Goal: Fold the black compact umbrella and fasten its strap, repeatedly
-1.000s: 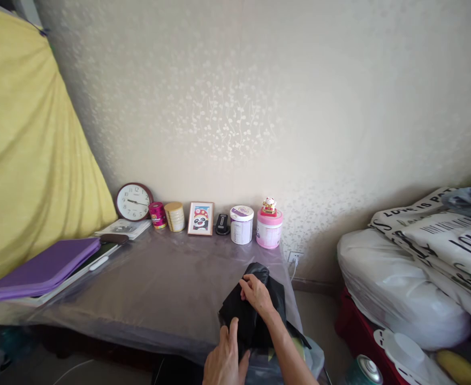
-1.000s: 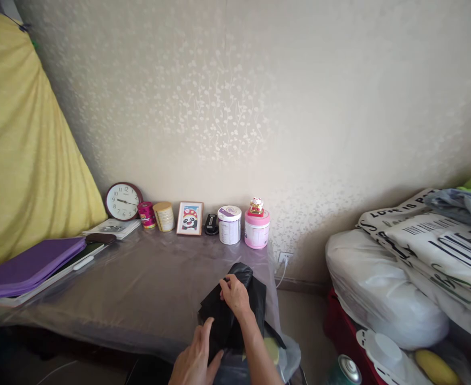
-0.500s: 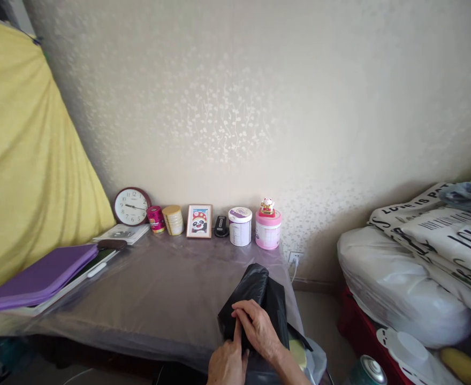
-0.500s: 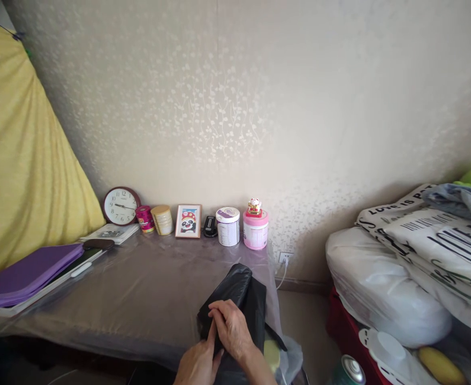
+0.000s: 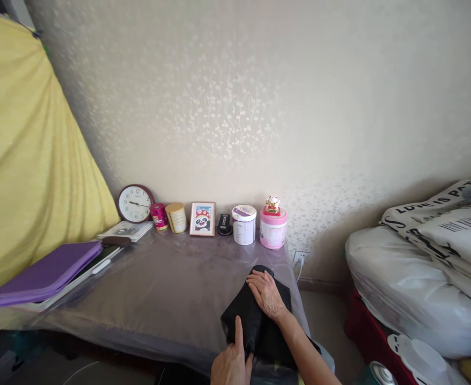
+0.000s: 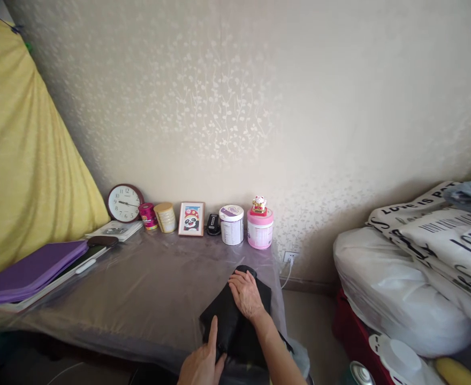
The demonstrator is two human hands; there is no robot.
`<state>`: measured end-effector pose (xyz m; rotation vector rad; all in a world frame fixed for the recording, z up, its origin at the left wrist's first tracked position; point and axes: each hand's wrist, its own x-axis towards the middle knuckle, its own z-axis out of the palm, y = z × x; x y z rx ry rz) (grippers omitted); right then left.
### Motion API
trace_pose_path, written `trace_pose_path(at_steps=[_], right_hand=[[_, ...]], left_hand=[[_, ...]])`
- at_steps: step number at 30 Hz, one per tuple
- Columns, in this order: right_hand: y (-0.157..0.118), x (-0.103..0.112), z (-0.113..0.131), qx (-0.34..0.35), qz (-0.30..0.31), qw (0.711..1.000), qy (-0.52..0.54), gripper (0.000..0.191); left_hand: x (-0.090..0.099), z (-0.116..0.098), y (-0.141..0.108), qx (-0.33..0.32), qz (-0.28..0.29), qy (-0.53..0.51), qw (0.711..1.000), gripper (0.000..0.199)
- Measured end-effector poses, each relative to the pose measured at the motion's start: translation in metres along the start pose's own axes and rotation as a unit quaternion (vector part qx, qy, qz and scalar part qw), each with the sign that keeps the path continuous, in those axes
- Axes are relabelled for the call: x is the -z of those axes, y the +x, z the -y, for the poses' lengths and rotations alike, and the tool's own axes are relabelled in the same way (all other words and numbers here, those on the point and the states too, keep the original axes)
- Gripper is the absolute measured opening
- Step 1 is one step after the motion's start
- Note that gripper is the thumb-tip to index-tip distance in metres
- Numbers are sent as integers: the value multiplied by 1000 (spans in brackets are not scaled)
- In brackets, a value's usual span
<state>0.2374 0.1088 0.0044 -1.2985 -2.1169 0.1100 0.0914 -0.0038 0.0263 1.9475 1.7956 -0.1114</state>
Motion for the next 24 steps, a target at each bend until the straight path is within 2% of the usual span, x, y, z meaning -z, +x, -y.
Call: trace_pose_path(at_steps=[4,7,12,15,18,21,24], right_hand=[[20,-3,-22,-41,6,999,3,29],[31,-6,-37,-103,2,994,42,27],[34,2,-59,-204,-51,975,66,24],[15,18,-70,-274,-109,954,58,33],[-19,36,-75,-337,-138,930,55,38],[-53,45,-68,-386,-139,904,123,33],[-71,47,-53,-437,-115,863,225,30]], left_hand=[[-3,1,2,0,3,-9,1000,68],[-5,4,5,1,6,-11,1000,69],[-7,7,6,0,-2,-17,1000,68],[-8,9,5,-8,-9,-14,1000,67],[-11,12,4,-23,-31,-3,999,64],[-16,15,4,-34,-50,-2,998,63],[-20,17,5,-43,-66,-2,997,62]])
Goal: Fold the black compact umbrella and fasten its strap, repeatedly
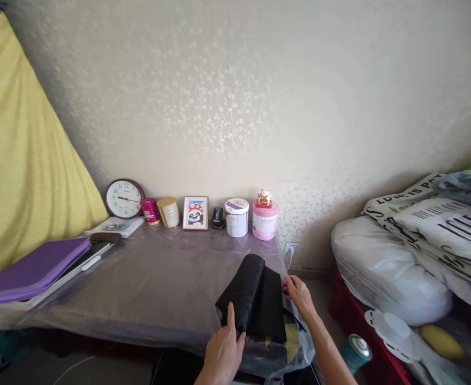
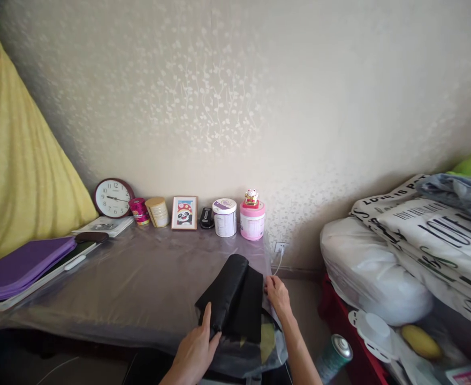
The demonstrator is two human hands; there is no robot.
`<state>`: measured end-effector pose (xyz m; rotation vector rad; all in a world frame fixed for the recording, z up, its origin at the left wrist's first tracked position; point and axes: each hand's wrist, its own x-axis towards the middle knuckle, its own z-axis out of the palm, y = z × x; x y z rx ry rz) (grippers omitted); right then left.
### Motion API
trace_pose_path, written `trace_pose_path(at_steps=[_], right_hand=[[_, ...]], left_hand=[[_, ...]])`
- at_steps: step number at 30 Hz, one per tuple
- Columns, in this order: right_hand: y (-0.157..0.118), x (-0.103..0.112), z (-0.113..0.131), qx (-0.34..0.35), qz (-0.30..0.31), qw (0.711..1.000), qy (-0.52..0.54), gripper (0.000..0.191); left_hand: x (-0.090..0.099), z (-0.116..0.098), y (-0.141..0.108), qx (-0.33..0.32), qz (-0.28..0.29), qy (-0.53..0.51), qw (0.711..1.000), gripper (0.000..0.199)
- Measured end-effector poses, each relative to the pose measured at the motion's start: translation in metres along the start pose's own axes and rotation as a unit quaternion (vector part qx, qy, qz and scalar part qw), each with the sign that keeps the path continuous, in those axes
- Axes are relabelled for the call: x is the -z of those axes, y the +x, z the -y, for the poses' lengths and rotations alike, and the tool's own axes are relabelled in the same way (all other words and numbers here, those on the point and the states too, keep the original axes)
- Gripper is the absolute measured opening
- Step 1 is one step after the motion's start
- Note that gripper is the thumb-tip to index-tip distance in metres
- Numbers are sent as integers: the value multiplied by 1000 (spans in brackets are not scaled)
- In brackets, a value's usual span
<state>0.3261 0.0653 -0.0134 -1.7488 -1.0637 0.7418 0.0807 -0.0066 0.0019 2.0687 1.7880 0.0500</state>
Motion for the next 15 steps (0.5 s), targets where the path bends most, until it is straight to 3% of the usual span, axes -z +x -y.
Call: trace_pose_path(at_steps=[3,6,11,15], right_hand=[[-14,-4,4,-45,24,998,32,31],[-21,-9,13,-44,24,999,1,32],[-20,-21,24,2,-16,993,-115,36],[-16,-32,18,48,-57,984,-161,35]], left_hand=[[0,1,0,3,0,1,1000,62],[5,3,0,-3,11,-25,1000,63],[14,14,3,-27,41,-137,989,65],[17,23,6,-54,32,-182,981,67]])
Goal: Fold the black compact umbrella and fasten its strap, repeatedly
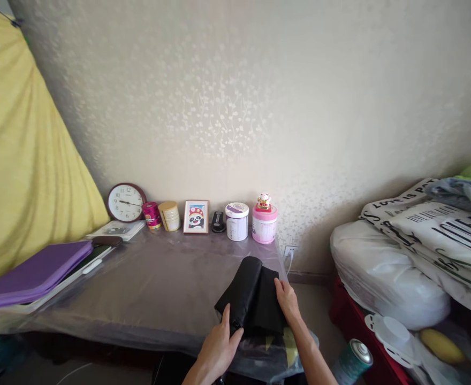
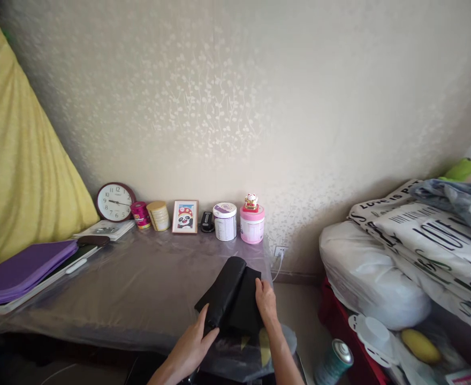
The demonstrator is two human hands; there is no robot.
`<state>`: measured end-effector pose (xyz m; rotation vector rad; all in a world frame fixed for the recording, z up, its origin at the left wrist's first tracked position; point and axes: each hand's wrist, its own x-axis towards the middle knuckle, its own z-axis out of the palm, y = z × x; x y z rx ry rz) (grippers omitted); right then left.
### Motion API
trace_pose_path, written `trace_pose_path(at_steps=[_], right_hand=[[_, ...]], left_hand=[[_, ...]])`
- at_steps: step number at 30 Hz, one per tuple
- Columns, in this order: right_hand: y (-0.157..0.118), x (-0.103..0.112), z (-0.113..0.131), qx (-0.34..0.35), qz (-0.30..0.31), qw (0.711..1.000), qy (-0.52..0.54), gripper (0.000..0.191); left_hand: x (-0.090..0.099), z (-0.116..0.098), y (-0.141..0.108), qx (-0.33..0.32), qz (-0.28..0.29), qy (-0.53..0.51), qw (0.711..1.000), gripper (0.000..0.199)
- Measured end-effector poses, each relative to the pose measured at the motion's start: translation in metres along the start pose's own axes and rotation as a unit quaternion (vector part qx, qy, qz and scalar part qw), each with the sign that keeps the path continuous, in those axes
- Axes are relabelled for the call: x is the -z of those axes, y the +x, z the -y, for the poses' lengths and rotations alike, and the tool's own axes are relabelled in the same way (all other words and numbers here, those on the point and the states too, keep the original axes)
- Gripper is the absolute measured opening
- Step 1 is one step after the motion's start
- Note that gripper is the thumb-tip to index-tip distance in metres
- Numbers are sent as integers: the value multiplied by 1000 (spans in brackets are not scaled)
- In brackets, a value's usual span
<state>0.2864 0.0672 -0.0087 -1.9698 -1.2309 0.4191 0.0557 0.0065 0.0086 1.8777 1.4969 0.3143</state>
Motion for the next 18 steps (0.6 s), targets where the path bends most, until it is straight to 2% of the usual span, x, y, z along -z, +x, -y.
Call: trace_pose_path(at_steps=[4,8,15,18], right_hand=[[0,-2,-13,8,-13,1000,2,34],[0,3,-17,10,-30,998,51,36],[4,-5,22,78,-41,991,99,43],[9,-12,39,72,-32,992,102,41]], left_hand=[[3,0,0,11,-2,12,1000,64],[0,-5,-1,45,-6,75,996,62],[-9,-5,2,51,-18,120,991,64],[-11,-3,4,48,-23,119,991,65]])
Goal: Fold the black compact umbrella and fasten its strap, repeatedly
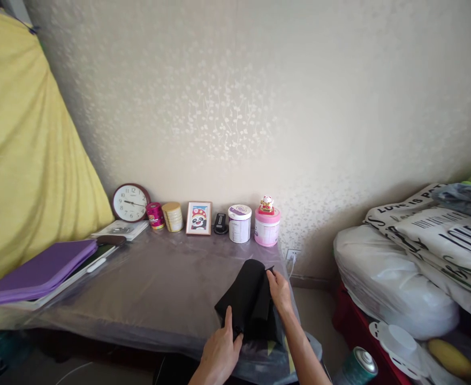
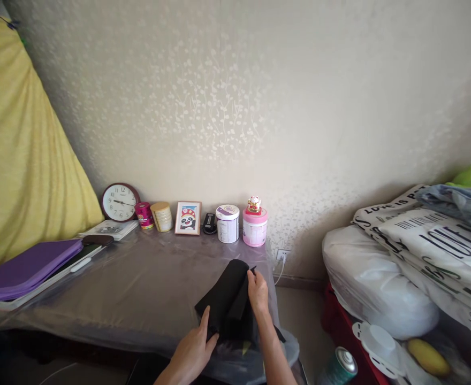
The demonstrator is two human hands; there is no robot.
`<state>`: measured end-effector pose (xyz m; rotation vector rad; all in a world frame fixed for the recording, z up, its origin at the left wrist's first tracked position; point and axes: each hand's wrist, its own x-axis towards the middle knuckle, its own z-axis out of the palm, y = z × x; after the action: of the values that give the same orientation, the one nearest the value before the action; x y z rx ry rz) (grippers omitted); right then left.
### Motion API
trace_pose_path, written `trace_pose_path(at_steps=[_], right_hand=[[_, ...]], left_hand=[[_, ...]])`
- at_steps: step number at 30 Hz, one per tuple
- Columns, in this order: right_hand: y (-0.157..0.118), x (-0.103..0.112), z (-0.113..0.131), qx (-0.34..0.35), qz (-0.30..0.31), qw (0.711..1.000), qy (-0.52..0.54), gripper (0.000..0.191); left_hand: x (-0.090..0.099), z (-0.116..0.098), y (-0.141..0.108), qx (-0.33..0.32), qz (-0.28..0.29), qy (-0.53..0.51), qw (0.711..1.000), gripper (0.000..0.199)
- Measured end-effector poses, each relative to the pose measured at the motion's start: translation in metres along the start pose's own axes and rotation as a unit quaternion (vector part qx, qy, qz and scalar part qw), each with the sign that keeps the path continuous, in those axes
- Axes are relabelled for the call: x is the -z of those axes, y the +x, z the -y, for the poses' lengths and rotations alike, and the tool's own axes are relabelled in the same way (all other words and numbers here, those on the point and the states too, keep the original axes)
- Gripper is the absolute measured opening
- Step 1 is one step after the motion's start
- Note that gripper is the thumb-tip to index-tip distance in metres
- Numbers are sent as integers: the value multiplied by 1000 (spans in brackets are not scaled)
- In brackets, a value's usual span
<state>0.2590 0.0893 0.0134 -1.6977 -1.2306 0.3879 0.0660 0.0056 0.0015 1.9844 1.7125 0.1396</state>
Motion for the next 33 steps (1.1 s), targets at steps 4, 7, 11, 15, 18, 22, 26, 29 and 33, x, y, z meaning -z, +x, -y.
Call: trace_pose_path(at_steps=[4,7,11,15,18,22,26,29,33], right_hand=[[7,-15,15,-38,29,999,8,42],[9,-26,23,-53,63,997,7,42],[8,-40,30,-60,99,993,-3,45],[8,-49,36,-49,128,990,-41,44],[7,-53,41,-30,157,984,-76,43],[-2,-55,47,12,185,977,-109,34],[-12,-52,49,91,192,963,-166,29],[-16,-49,49,114,198,957,-182,27],[-19,-48,50,134,198,950,-202,27]], left_hand=[[0,-1,-1,0,-4,5,1000,65],[3,-4,-2,-3,3,17,1000,65],[7,-8,-4,5,8,38,999,64],[10,-8,-5,1,11,40,999,64],[10,-7,-4,-4,6,33,999,61],[9,-8,-4,8,6,32,999,58],[5,-9,-7,22,-3,33,999,58],[1,-10,-11,27,-37,25,999,60],[0,-13,-14,13,-74,28,997,71]])
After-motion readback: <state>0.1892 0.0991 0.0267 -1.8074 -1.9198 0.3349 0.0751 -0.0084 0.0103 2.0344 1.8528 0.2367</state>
